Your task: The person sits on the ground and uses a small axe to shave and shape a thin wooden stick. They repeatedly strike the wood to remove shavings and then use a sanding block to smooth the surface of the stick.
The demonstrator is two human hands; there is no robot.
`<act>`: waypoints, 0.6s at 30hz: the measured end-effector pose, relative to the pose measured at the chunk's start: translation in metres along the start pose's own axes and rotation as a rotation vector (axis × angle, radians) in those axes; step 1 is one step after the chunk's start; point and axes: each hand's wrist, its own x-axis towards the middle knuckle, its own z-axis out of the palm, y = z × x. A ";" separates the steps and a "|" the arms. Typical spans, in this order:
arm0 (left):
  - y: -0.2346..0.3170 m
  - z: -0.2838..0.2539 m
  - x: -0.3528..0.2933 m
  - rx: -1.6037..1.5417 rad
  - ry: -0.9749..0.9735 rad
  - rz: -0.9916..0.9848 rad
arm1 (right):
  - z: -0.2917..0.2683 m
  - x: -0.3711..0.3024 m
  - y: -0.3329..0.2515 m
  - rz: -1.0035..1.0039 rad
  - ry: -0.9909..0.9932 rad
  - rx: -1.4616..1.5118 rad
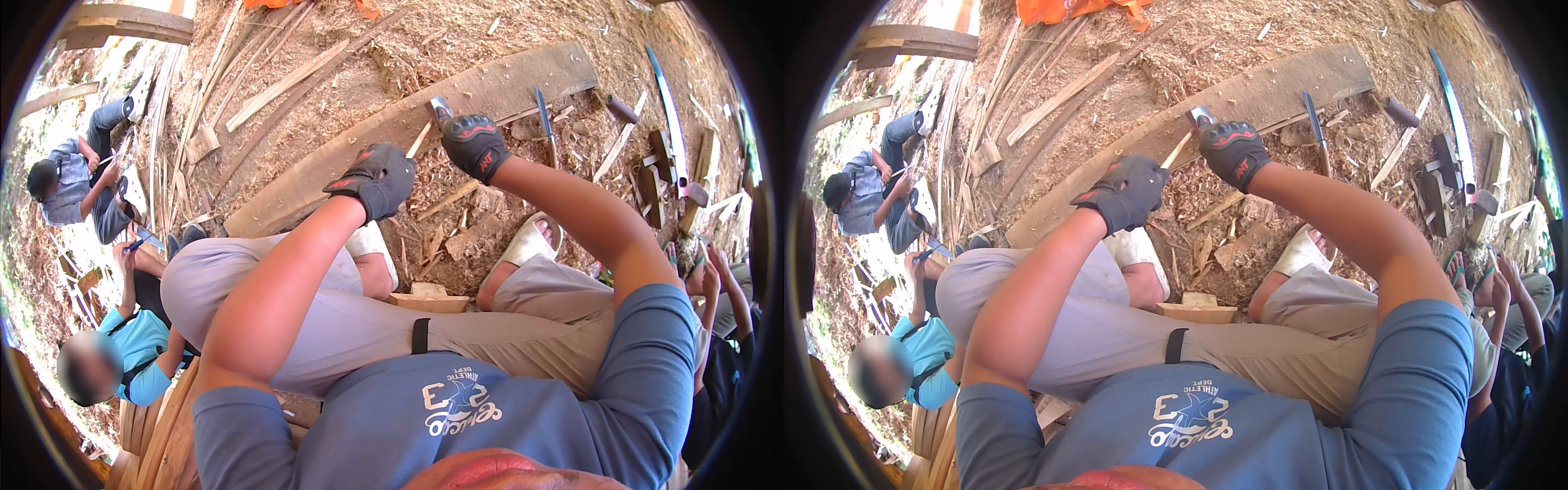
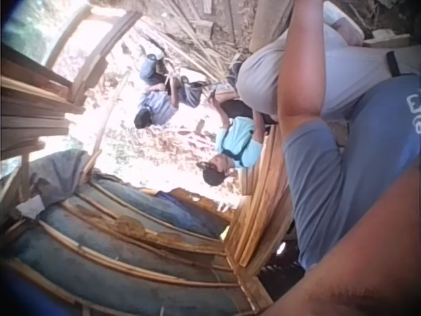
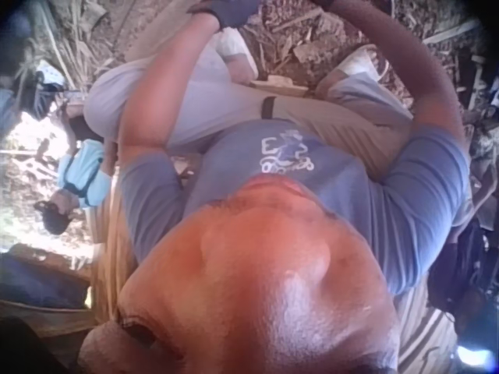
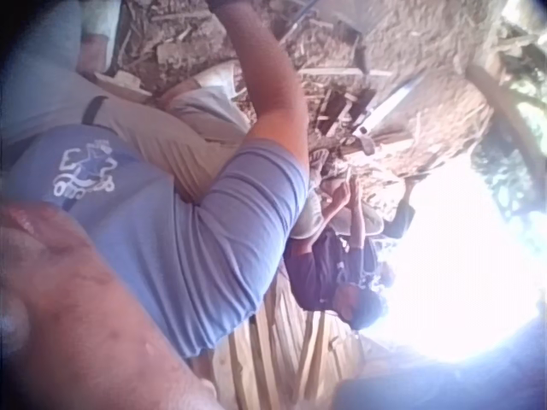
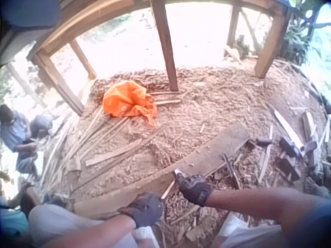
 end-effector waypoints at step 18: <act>0.014 -0.023 -0.009 -0.893 -0.133 -0.449 | -0.007 0.009 0.002 0.109 -0.206 0.204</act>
